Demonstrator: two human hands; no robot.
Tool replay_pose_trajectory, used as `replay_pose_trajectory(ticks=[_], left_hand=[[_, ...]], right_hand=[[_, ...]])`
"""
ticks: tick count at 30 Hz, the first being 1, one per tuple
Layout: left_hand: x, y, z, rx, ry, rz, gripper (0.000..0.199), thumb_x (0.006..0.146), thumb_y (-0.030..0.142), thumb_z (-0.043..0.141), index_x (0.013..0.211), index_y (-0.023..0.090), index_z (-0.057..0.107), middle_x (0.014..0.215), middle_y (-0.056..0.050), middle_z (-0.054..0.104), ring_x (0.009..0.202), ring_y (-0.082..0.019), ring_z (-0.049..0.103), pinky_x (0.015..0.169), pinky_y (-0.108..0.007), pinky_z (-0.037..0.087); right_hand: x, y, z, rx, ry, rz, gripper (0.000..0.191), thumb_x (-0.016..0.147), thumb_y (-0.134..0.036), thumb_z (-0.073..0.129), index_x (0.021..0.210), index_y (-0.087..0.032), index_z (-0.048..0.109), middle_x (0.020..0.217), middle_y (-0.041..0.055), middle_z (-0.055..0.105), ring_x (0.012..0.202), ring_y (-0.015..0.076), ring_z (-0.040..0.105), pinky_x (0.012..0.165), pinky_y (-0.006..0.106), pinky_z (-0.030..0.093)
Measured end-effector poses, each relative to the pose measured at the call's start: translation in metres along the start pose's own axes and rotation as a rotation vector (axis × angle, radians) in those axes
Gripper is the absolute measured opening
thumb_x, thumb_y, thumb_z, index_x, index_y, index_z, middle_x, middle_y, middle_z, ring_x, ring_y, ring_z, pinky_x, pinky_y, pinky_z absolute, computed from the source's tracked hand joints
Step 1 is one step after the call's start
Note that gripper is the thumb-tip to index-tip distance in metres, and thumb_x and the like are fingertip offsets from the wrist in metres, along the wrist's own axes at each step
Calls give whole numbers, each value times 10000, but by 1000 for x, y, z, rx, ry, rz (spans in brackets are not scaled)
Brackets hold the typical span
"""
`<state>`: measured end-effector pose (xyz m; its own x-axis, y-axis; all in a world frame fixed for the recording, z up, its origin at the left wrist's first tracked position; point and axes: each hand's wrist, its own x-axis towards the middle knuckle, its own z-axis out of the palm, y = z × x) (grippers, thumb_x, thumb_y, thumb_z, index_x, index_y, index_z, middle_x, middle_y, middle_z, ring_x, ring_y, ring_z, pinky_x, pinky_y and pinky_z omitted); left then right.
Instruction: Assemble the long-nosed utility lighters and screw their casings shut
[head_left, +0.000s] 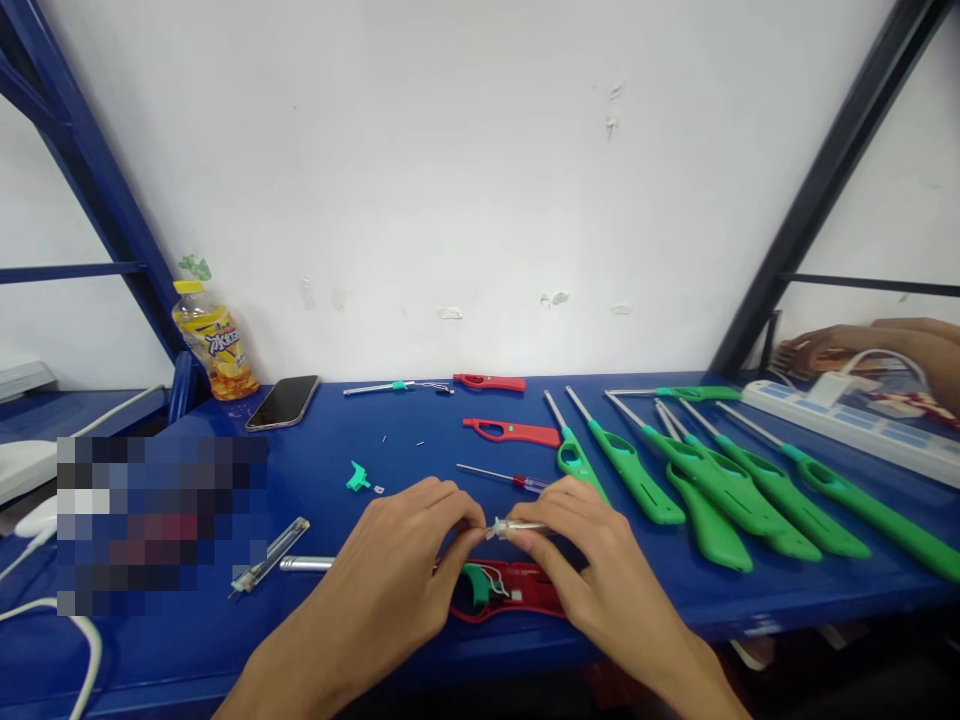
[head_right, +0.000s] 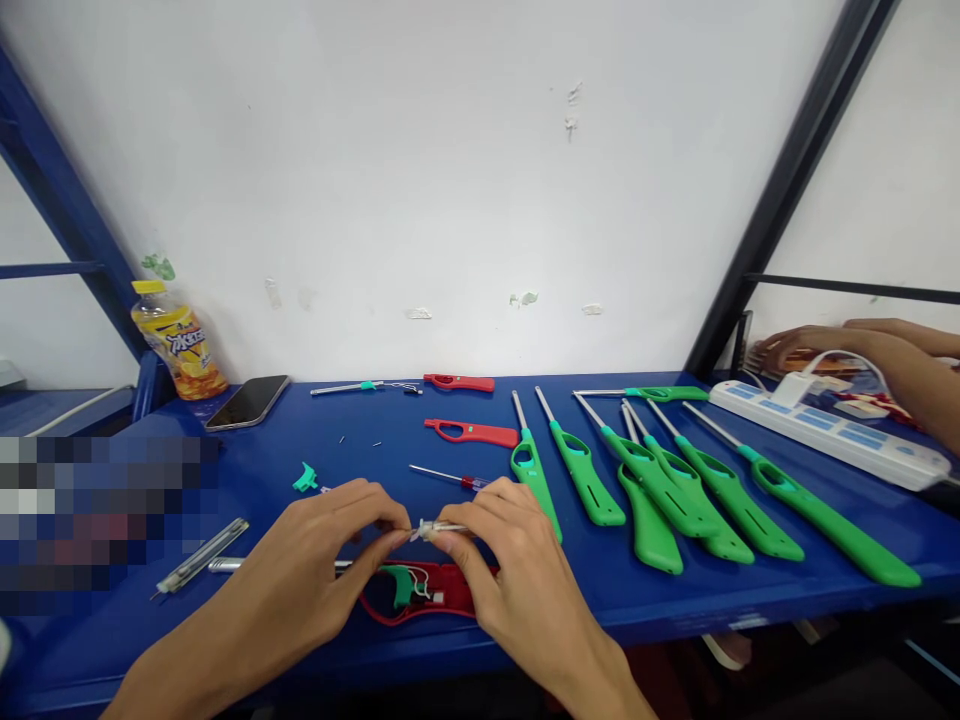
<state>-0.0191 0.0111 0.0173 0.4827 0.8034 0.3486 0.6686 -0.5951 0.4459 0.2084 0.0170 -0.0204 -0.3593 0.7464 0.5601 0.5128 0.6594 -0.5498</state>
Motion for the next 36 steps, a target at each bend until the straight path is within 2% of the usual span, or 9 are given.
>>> replay_pose_trajectory(ticks=[5, 18, 27, 36], left_hand=[[1, 1, -3, -37, -31, -44, 100, 1054, 226, 617, 975, 257, 670, 931, 39, 707, 842, -176, 644, 765, -308, 433], [0, -1, -4, 26, -13, -28, 152, 1032, 124, 602, 979, 248, 673, 944, 42, 708, 859, -172, 652, 770, -310, 436], [2, -1, 2, 85, -1, 76, 202, 1076, 115, 491, 999, 221, 646, 954, 3, 677, 846, -185, 616, 742, -314, 445], [2, 3, 5, 148, 41, 147, 240, 1056, 81, 477, 951, 194, 661, 895, -16, 667, 785, -197, 586, 678, -323, 428]], right_hand=[[-2, -1, 1, 0, 2, 10, 154, 1077, -231, 608, 1050, -271, 755, 948, 20, 760, 927, 248, 628, 847, 406, 460], [0, -4, 0, 10, -18, 51, 188, 1089, -269, 588, 987, -252, 745, 920, 24, 746, 903, 241, 611, 821, 407, 453], [-2, -3, 0, 13, -27, 58, 212, 1092, -297, 576, 976, -252, 748, 928, 44, 753, 908, 253, 628, 835, 414, 476], [-1, -4, 0, 1, -29, 28, 205, 1090, -263, 573, 975, -244, 742, 934, 37, 760, 903, 240, 631, 839, 405, 486]])
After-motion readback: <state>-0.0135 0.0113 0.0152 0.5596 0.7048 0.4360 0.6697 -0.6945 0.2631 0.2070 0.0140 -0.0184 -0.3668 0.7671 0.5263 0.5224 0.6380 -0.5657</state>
